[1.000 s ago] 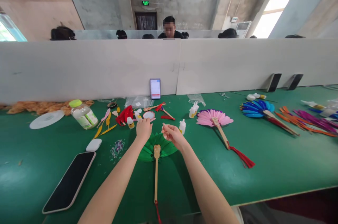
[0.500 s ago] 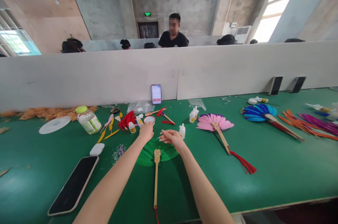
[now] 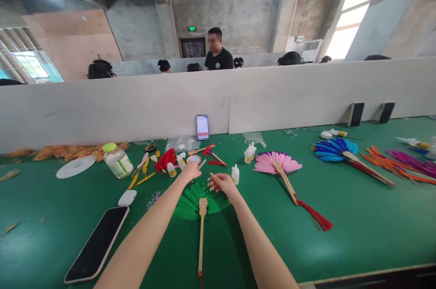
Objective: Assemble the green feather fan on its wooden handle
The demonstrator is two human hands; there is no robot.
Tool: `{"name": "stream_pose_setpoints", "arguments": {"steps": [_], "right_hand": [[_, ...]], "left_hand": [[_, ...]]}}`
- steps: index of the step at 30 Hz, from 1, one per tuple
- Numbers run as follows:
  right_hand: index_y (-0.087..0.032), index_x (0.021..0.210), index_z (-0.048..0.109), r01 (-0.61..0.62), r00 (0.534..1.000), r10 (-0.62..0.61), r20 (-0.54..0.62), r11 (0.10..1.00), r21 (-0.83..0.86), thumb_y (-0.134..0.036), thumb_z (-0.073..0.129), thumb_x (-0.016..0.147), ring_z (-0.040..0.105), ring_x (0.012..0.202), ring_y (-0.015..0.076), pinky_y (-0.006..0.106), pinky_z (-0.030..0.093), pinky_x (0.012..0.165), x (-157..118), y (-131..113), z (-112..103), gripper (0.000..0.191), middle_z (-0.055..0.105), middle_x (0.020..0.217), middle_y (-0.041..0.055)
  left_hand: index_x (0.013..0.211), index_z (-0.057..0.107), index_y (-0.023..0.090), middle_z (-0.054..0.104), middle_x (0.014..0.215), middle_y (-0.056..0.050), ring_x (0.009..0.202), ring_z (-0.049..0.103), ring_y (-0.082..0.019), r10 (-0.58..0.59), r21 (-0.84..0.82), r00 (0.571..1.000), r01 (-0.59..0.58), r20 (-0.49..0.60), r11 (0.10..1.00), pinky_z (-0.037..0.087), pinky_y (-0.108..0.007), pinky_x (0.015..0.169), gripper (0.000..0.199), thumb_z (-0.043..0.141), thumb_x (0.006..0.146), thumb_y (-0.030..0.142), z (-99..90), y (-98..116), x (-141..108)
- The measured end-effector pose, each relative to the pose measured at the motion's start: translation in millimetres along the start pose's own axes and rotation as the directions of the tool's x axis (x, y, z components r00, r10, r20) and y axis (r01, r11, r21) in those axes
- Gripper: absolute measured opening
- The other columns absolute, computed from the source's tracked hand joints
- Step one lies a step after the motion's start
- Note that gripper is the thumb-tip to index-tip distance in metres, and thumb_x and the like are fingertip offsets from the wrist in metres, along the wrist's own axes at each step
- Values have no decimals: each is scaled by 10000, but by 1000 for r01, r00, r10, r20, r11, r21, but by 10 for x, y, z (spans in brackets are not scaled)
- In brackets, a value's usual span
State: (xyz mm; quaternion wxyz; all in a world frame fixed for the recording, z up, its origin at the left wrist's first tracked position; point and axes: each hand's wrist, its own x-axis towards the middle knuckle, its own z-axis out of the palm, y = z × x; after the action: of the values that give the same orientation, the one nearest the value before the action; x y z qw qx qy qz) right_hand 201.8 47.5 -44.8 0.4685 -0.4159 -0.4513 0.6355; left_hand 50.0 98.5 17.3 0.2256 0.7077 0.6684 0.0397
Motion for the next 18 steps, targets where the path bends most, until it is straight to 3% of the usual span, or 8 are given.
{"name": "stream_pose_setpoints", "arguments": {"steps": [5,9,13,18], "right_hand": [[-124,621,568,10,1000,-10,-5,999,-31,-619,608,627,483,337,59,163,310,336,-21,-36,13,497,580,465,-4],[-126,600,566,23,1000,-23,-5,999,-39,-638,575,645,430,295,50,168,264,311,-41,-61,29,514,544,412,-17],[-118,645,596,29,999,-28,14,999,-29,-606,630,611,488,345,63,166,294,337,-45,-63,35,490,592,473,2],[-113,699,617,23,999,-23,38,1000,-8,-595,666,560,547,409,86,167,331,369,-44,-54,35,504,620,526,15]], "left_hand": [[923,554,130,630,961,-63,791,633,-132,109,-290,993,-115,-35,950,533,-245,673,137,510,817,206,-73,-3,-145],[899,536,142,657,927,-45,787,650,-117,131,-421,988,-152,-79,894,537,-212,679,119,491,809,206,-36,-16,-238],[820,531,135,668,795,-44,738,653,-126,74,-409,993,-106,-92,907,536,-214,636,79,494,796,201,81,-22,-215],[879,520,165,651,757,-22,655,636,-124,-4,-231,991,-27,-135,972,517,-245,591,94,463,810,193,199,23,-115]]}}
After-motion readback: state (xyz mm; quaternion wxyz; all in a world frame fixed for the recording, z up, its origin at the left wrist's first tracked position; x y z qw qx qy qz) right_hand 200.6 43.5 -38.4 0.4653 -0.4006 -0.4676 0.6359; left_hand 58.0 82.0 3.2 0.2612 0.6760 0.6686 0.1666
